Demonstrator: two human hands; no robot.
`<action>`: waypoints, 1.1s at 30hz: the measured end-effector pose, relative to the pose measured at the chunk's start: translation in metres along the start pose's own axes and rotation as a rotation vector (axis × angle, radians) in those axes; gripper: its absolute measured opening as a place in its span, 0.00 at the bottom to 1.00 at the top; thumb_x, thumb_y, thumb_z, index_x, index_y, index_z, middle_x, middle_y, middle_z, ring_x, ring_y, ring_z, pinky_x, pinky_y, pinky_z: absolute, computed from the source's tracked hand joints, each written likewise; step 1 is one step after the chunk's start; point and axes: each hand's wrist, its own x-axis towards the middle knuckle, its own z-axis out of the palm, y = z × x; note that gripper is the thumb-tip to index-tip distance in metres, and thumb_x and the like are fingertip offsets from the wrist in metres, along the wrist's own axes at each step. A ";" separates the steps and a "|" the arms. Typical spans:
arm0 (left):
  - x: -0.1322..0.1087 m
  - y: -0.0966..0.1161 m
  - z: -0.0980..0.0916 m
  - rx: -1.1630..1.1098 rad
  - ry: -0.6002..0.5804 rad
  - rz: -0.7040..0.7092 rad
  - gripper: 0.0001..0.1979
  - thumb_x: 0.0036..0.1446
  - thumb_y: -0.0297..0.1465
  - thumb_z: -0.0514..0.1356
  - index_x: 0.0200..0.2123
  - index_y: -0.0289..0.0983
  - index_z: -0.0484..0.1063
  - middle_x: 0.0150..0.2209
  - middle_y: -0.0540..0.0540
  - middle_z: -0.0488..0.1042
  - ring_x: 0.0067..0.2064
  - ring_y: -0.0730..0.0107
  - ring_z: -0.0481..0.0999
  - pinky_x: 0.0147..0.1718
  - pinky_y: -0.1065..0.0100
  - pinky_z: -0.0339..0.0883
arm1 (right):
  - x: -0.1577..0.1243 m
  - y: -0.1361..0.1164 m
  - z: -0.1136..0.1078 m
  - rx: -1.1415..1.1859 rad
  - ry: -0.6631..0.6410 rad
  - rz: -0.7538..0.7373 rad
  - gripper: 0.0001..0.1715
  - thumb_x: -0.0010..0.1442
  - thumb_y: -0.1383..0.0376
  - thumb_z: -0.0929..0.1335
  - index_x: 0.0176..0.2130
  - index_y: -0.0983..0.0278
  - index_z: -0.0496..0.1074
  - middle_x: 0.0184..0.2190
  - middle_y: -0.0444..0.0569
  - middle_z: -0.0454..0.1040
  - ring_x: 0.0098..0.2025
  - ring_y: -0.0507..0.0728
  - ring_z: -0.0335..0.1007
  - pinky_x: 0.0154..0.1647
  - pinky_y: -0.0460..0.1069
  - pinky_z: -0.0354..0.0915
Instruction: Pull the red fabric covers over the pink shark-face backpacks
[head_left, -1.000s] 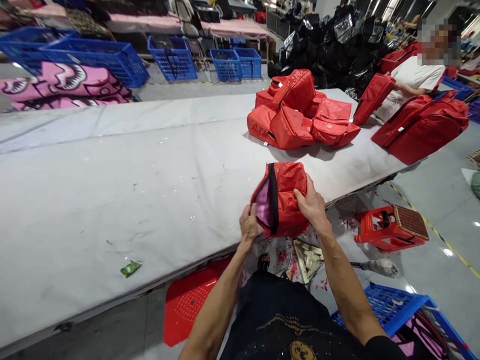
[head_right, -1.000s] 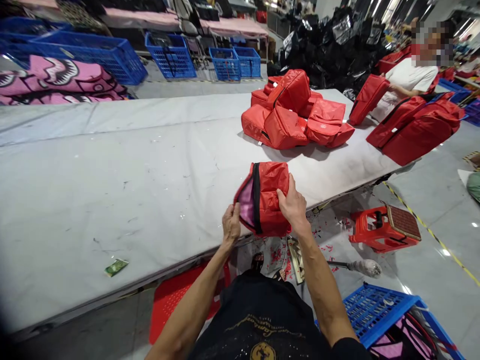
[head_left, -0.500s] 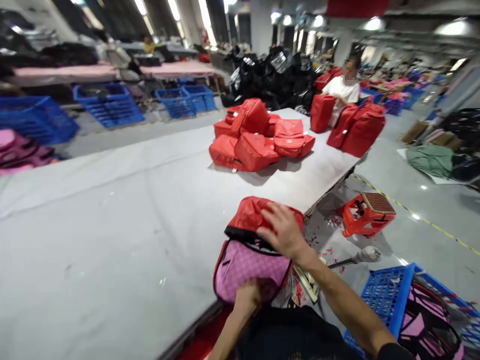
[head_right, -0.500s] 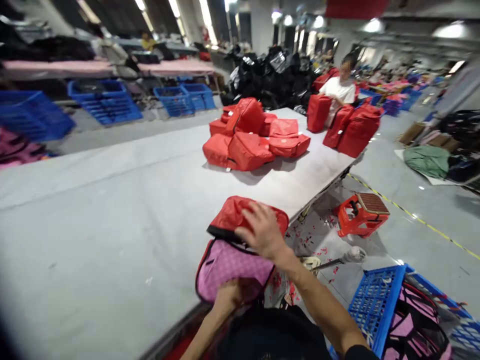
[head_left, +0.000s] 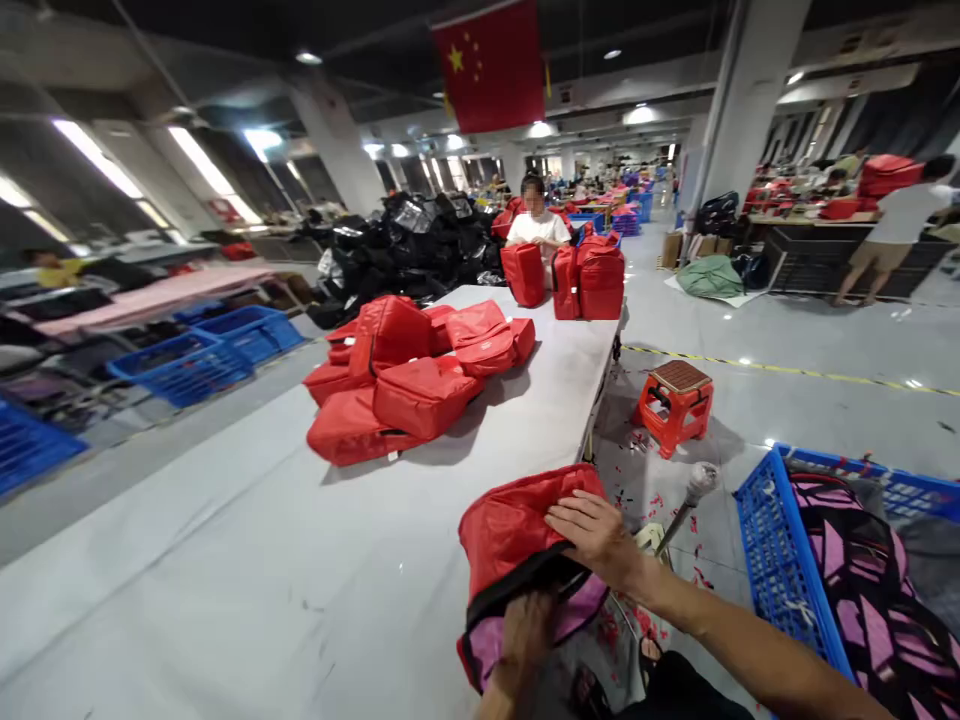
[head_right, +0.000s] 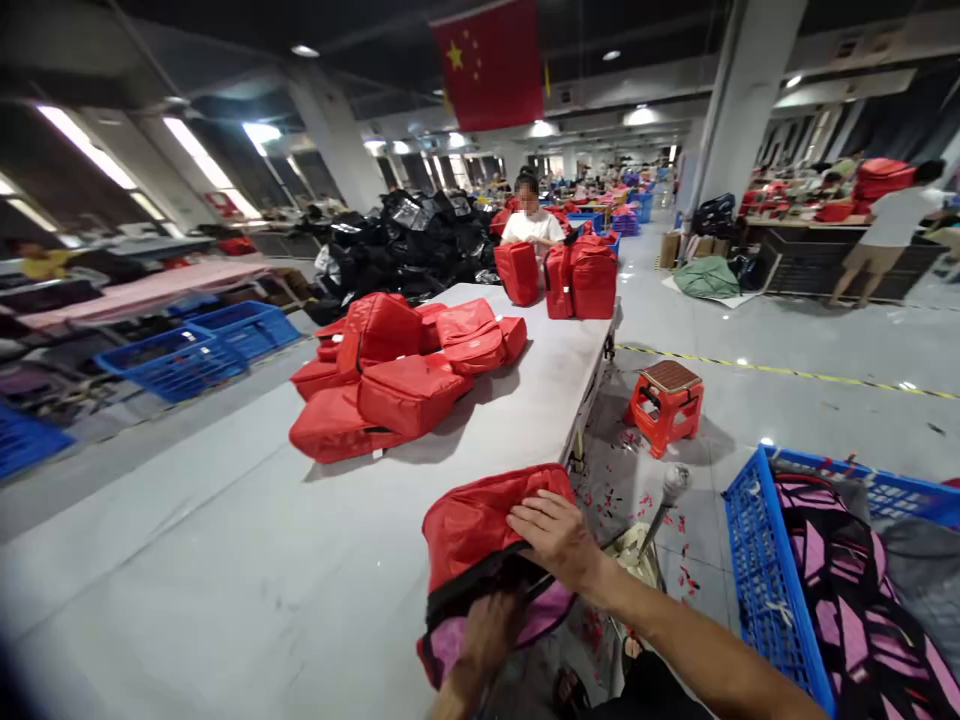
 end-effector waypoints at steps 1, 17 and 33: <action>0.003 0.013 0.006 -0.011 -0.064 0.017 0.21 0.56 0.24 0.67 0.51 0.47 0.89 0.48 0.42 0.90 0.47 0.46 0.89 0.48 0.54 0.83 | -0.010 0.006 -0.015 -0.011 0.002 0.031 0.24 0.82 0.53 0.68 0.66 0.63 0.80 0.57 0.52 0.88 0.59 0.60 0.85 0.71 0.59 0.77; 0.196 0.204 0.008 -0.432 0.349 0.546 0.37 0.68 0.39 0.71 0.78 0.51 0.69 0.72 0.39 0.78 0.72 0.42 0.79 0.69 0.42 0.75 | -0.172 0.081 -0.182 -0.590 0.161 0.767 0.23 0.84 0.52 0.64 0.44 0.60 0.82 0.34 0.50 0.85 0.34 0.58 0.85 0.35 0.50 0.77; 0.401 0.221 0.054 -1.304 -0.525 -0.450 0.21 0.52 0.45 0.74 0.22 0.39 0.70 0.22 0.51 0.68 0.27 0.68 0.68 0.30 0.67 0.62 | -0.180 0.324 -0.120 0.372 -0.089 1.590 0.48 0.56 0.19 0.61 0.19 0.56 0.52 0.19 0.41 0.52 0.27 0.54 0.48 0.29 0.52 0.55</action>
